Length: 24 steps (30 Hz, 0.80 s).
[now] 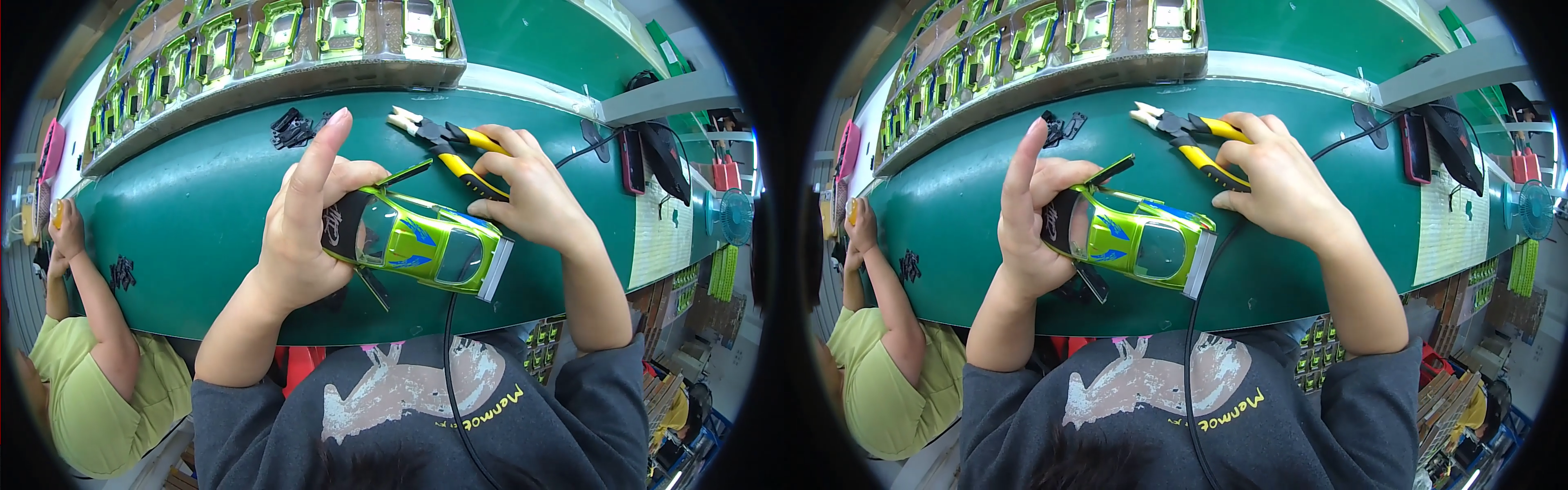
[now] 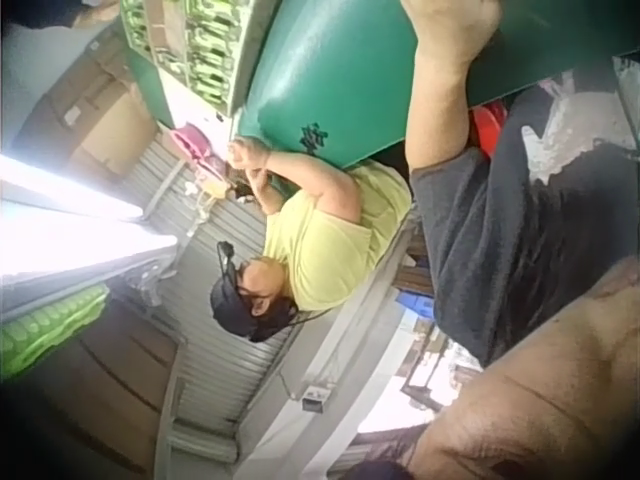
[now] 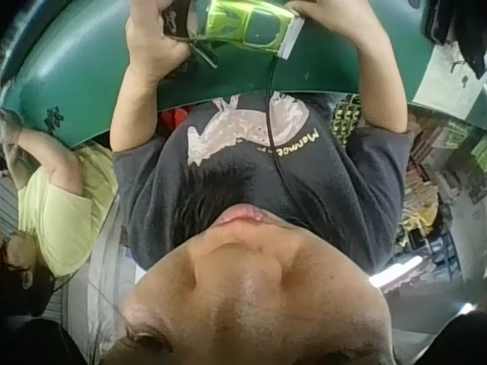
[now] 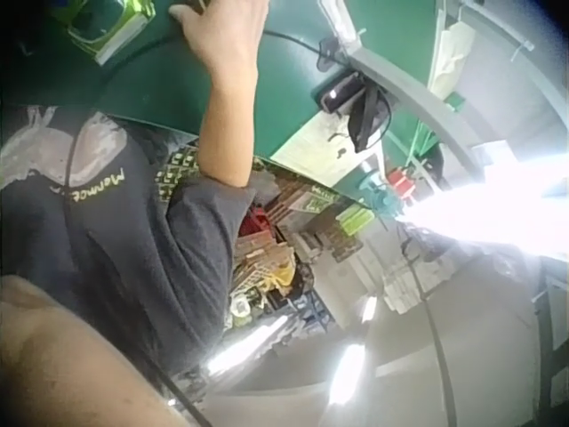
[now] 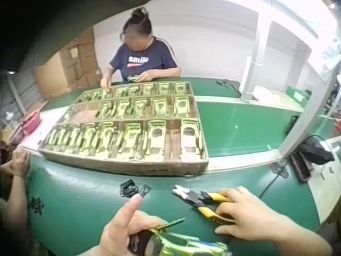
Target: The person assembles toy car bodies by taking them from a tray, attaching door components to the car shells by hand, and fitting the parts using pliers.
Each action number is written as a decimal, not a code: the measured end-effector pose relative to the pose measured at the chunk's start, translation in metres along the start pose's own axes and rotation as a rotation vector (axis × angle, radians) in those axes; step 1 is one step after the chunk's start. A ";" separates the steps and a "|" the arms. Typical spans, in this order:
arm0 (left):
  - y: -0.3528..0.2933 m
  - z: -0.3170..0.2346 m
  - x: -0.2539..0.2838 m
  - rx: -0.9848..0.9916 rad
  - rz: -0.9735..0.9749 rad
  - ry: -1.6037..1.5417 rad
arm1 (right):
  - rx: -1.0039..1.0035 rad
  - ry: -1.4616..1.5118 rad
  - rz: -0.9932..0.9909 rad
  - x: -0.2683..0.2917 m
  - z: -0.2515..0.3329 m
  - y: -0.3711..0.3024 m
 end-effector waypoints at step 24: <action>-0.004 -0.002 -0.012 0.011 0.148 -0.046 | 0.493 0.388 -0.212 0.005 0.043 0.021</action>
Point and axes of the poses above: each hand's wrist, its own y-axis towards the middle knuckle, its own x-axis out of the back of the hand, z = x × y, the point moved 2 cm from there along y, towards the middle knuckle, and after that the axes turned 4 degrees about -x, right-handed, at the moved point
